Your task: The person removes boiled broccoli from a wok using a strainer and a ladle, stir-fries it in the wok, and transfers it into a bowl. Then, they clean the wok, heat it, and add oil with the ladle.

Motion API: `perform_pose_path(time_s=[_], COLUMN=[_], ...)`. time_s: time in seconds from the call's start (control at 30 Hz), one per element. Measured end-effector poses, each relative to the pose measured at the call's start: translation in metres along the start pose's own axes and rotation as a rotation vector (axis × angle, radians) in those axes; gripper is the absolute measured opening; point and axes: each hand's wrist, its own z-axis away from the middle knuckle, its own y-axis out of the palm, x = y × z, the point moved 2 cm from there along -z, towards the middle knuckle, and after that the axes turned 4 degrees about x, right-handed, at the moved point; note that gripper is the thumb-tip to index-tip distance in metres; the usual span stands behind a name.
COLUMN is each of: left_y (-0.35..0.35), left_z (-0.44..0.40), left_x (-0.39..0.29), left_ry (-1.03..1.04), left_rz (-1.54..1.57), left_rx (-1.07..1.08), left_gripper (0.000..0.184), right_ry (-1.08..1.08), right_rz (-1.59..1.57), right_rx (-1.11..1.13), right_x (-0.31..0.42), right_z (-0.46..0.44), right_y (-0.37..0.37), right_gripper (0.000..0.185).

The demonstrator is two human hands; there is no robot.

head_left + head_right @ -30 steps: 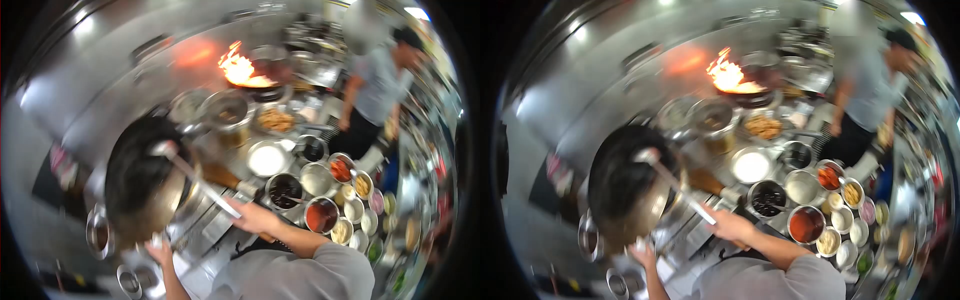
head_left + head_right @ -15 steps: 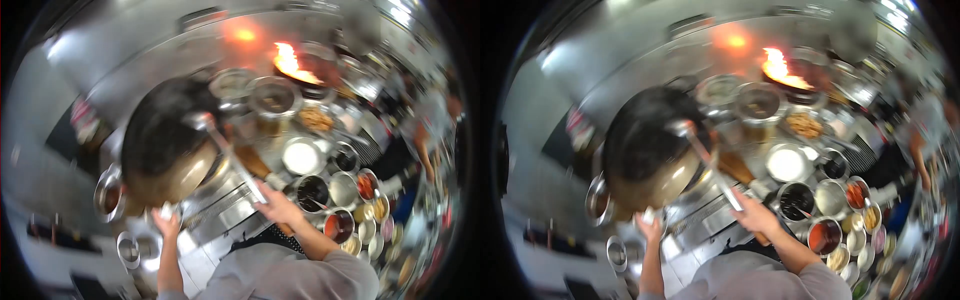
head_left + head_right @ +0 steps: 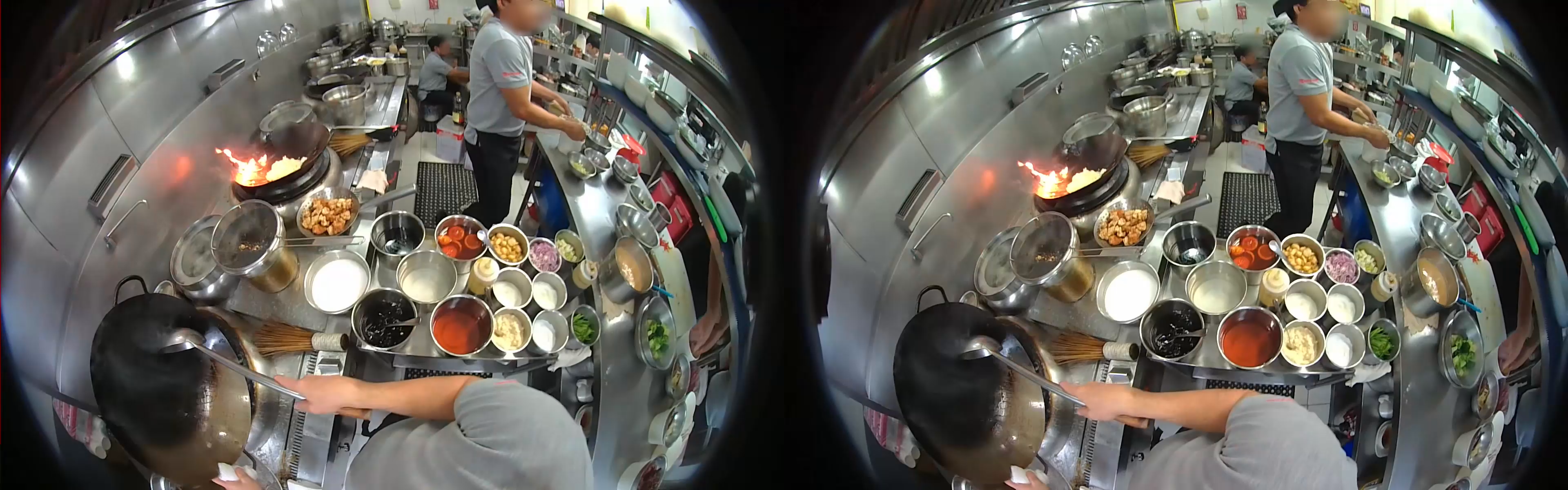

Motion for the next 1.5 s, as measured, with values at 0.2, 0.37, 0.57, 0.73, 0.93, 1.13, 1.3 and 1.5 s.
perform_pose_path(time_s=[0.2,0.37,0.57,0.73,0.93,1.13,1.3,1.5], left_y=[-0.005,-0.076,-0.094,-0.006,-0.059,0.020,0.055,0.005], left_z=[-0.030,-0.007,-0.017,-0.081,-0.051,0.066,0.118,0.122], left_x=[-0.017,-0.092,-0.129,-0.138,-0.135,-0.129,-0.114,-0.105], left_ry=[-0.355,-0.451,-0.600,-0.577,-0.573,0.318,-0.034,-0.096], left_rz=[2.074,2.482,2.386,1.641,2.634,1.883,1.223,0.940], left_rx=[0.254,0.382,0.133,0.198,0.182,0.185,0.299,0.209], left_gripper=[0.039,0.021,0.019,0.026,0.036,0.062,0.075,0.086], right_ry=[0.022,-0.475,-0.099,0.044,0.023,0.267,0.216,0.304], right_rz=[-0.430,-0.116,-0.732,-1.069,-0.701,-0.842,-0.962,-1.489], right_rx=[0.075,-0.276,0.190,0.731,0.828,0.970,0.933,0.993], right_x=[0.021,0.029,0.132,0.193,0.220,0.222,0.220,0.216], right_z=[-0.050,-0.050,-0.095,-0.138,-0.160,-0.169,-0.160,-0.159], right_y=[0.032,0.074,0.094,0.161,0.264,0.267,0.254,0.200], right_gripper=[0.076,0.073,0.047,0.017,0.018,0.014,0.012,0.017])
